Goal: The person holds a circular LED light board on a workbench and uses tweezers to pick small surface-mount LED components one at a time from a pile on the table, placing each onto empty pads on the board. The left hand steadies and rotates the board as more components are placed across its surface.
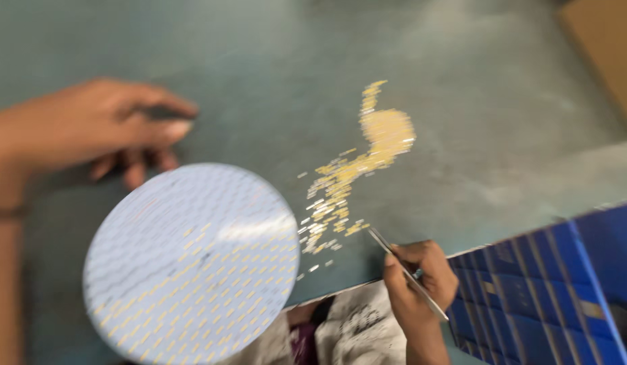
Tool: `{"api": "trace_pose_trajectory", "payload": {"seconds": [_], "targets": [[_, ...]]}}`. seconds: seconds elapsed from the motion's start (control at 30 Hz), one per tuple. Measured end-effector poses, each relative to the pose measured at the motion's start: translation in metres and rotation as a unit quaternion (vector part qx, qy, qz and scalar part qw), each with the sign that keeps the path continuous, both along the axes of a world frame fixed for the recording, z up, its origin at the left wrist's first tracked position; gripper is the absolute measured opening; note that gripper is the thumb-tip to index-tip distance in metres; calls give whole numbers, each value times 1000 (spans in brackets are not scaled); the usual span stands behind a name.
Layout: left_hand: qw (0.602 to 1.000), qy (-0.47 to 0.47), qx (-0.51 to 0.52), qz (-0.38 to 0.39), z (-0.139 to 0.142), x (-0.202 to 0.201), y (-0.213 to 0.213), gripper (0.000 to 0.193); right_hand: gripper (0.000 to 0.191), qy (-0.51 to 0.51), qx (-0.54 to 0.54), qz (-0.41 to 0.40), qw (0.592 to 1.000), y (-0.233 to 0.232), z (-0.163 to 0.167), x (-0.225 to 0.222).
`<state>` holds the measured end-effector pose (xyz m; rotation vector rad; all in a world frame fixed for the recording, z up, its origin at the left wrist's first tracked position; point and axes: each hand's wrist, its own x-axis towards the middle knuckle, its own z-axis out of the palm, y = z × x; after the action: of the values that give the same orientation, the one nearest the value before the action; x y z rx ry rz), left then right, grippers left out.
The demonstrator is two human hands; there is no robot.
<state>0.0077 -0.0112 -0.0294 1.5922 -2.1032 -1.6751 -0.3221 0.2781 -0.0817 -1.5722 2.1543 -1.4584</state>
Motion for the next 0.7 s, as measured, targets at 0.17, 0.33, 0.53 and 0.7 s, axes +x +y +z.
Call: {"api": "trace_pose_trajectory", "payload": {"seconds": [0.17, 0.33, 0.53, 0.7], "targets": [[998, -55, 18, 18, -20, 6, -9, 62, 11, 63, -8, 40, 997, 1, 2, -9], [997, -72, 15, 29, -24, 11, -10, 60, 14, 88, 3, 41, 995, -2, 6, -4], [997, -70, 13, 27, -21, 10, -8, 60, 15, 93, 0, 61, 994, -2, 9, -4], [996, -80, 10, 29, -19, 8, -7, 61, 14, 71, -3, 70, 995, -1, 9, -7]]}}
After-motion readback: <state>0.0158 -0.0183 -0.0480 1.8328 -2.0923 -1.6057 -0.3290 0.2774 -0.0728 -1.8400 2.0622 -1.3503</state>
